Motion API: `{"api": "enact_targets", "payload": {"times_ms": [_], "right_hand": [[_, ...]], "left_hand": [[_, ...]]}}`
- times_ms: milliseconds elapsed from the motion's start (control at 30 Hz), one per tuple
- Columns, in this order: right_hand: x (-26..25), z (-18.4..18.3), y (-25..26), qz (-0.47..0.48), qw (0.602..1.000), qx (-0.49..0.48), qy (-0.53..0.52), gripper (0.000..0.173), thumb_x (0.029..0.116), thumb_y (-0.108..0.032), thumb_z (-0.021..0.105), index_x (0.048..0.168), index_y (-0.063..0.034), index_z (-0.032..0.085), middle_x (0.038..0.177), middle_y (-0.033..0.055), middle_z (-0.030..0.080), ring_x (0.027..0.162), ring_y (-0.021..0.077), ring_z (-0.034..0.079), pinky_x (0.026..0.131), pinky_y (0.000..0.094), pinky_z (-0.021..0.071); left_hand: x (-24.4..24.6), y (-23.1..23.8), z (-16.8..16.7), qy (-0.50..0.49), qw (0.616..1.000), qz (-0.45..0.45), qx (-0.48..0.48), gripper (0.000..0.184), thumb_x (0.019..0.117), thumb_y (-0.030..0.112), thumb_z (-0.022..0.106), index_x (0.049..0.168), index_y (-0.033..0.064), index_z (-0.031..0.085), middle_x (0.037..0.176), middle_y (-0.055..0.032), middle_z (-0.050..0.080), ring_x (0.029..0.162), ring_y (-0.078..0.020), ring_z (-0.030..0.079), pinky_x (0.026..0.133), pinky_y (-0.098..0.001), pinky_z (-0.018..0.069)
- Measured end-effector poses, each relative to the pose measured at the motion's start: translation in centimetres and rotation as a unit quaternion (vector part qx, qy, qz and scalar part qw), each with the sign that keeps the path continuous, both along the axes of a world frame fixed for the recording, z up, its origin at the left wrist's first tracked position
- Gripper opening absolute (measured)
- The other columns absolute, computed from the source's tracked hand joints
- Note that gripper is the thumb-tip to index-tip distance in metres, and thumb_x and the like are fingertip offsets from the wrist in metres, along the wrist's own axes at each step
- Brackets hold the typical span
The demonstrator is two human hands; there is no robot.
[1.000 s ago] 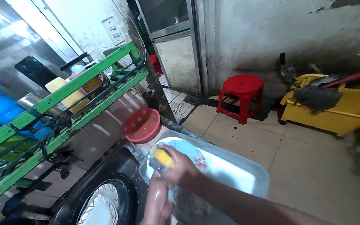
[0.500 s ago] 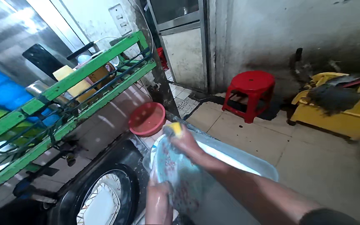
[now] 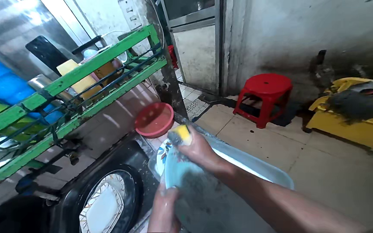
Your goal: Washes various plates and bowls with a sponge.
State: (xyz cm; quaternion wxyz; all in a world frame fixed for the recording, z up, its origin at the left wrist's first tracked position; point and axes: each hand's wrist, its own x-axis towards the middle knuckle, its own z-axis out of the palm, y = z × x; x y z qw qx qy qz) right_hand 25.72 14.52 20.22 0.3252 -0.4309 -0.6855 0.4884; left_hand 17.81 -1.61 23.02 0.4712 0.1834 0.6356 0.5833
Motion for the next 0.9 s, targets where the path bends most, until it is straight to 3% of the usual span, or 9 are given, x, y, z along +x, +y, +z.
{"api": "enact_targets", "payload": {"times_ms": [33,133,300,433,500,567,733,833,900], "right_hand": [[0.0,0.3,-1.9,0.046,0.997,0.06,0.019,0.065,0.0787,-0.021,0.083,0.137,-0.009,0.057,0.101,0.015,0.072,0.088,0.0278,0.072,0.077,0.0525,0.0608],[-0.8,0.4,-4.9,0.137,0.953,0.253,0.092,0.061,0.0763,-0.029,0.08,0.131,-0.0075,0.066,0.114,0.0104,0.073,0.107,0.0214,0.07,0.094,0.044,0.0575],[0.0,-0.1,1.7,-0.026,0.998,-0.062,0.013,0.07,0.0853,-0.018,0.082,0.147,-0.0076,0.049,0.118,0.0243,0.067,0.106,0.0395,0.067,0.091,0.0628,0.0528],[0.5,1.0,-2.1,0.053,0.996,0.051,0.044,0.069,0.076,-0.019,0.084,0.139,-0.0115,0.057,0.107,0.015,0.071,0.093,0.029,0.07,0.08,0.0553,0.0587],[0.0,1.0,-4.6,0.15,0.972,0.156,0.088,0.07,0.0743,-0.034,0.081,0.138,-0.012,0.061,0.114,0.0091,0.071,0.102,0.0213,0.069,0.087,0.0477,0.0588],[-0.1,0.5,-4.6,0.175,0.967,0.155,0.099,0.068,0.0764,-0.029,0.08,0.139,-0.0116,0.061,0.122,0.0103,0.07,0.111,0.0214,0.067,0.095,0.0459,0.0561],[0.3,-0.3,0.9,-0.018,0.998,-0.051,-0.032,0.072,0.0834,-0.018,0.082,0.147,-0.0093,0.049,0.114,0.0237,0.068,0.103,0.0401,0.068,0.088,0.0642,0.053],[0.6,0.8,-2.5,0.079,0.995,0.056,0.027,0.069,0.0756,-0.02,0.084,0.139,-0.0123,0.057,0.104,0.0148,0.071,0.09,0.0293,0.07,0.077,0.0552,0.0591],[0.2,1.8,-5.2,0.175,0.973,0.134,0.067,0.068,0.0762,-0.03,0.079,0.139,-0.0139,0.06,0.112,0.0086,0.072,0.1,0.0211,0.069,0.086,0.0484,0.0584]], "left_hand": [[-0.2,0.1,0.2,-0.016,1.0,-0.018,-0.004,0.048,0.0825,-0.009,0.053,0.13,-0.0009,0.051,0.098,-0.0114,0.071,0.083,-0.0178,0.072,0.07,-0.0365,0.0623],[-1.0,0.0,0.4,-0.036,0.998,-0.047,0.036,0.022,0.0908,0.0,0.058,0.113,0.0029,0.059,0.089,-0.0049,0.073,0.08,-0.013,0.072,0.072,-0.0334,0.0629],[0.2,-1.6,-0.5,-0.001,0.997,0.005,0.077,0.065,0.0728,-0.018,0.051,0.135,-0.0023,0.042,0.106,-0.009,0.07,0.091,-0.014,0.071,0.076,-0.0343,0.0625],[-0.7,-2.1,0.8,-0.097,0.992,-0.058,0.06,0.036,0.0772,-0.008,0.054,0.11,0.0064,0.056,0.086,-0.0035,0.074,0.076,-0.0124,0.073,0.067,-0.0322,0.0627],[-1.9,-1.8,0.6,-0.125,0.982,-0.113,0.089,0.033,0.075,-0.004,0.063,0.105,0.0092,0.064,0.089,-0.0027,0.075,0.081,-0.0128,0.073,0.073,-0.0336,0.0628],[-1.9,-1.6,0.3,-0.102,0.986,-0.097,0.09,0.036,0.0735,-0.005,0.064,0.107,0.0071,0.062,0.09,-0.0041,0.074,0.082,-0.0135,0.073,0.073,-0.0341,0.0622],[0.1,-2.1,0.4,-0.048,0.998,-0.021,0.042,0.056,0.0781,-0.011,0.052,0.133,-0.001,0.044,0.1,-0.0101,0.071,0.085,-0.0176,0.073,0.073,-0.037,0.0627],[-1.3,-2.2,0.0,-0.152,0.979,-0.082,0.108,0.025,0.0837,0.004,0.062,0.109,0.0062,0.064,0.091,-0.0075,0.075,0.083,-0.0162,0.074,0.074,-0.0358,0.0633],[-2.0,-2.0,-0.5,-0.157,0.968,-0.14,0.136,0.019,0.0813,0.014,0.073,0.1,0.0147,0.073,0.089,-0.0017,0.077,0.082,-0.0115,0.074,0.076,-0.0322,0.0627]]}}
